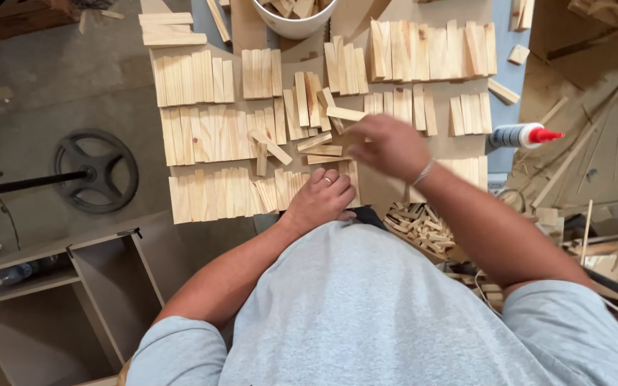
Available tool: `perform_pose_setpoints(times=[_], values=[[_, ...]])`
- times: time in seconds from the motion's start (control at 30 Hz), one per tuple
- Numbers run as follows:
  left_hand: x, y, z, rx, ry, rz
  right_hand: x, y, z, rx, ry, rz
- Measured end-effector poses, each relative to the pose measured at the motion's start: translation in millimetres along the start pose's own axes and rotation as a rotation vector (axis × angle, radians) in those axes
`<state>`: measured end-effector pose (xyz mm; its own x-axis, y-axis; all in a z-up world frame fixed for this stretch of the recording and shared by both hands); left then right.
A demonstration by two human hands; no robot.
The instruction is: Sort and arrange small wooden slats into organized rows on a board in a workshop.
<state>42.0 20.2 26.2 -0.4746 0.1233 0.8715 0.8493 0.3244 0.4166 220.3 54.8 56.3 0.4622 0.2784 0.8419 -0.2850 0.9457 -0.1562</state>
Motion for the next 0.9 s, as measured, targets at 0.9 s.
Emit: perform_pose_setpoints(times=[0.9], values=[[60.2, -38.6, 37.4, 0.938, -1.661, 0.29, -5.7, -57.7, 141.6, -0.703, 0.723, -0.177]])
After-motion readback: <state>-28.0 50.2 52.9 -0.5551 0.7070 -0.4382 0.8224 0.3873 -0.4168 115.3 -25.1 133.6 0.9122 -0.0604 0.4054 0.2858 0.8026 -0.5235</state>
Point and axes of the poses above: each hand's wrist, its own y-axis towards the middle knuckle, its own x-axis out of the back of the hand, z = x × y, the point moved 4 cm from there along y, towards the middle knuckle, and after that the axes turned 12 degrees about z, right-handed, at the moved point
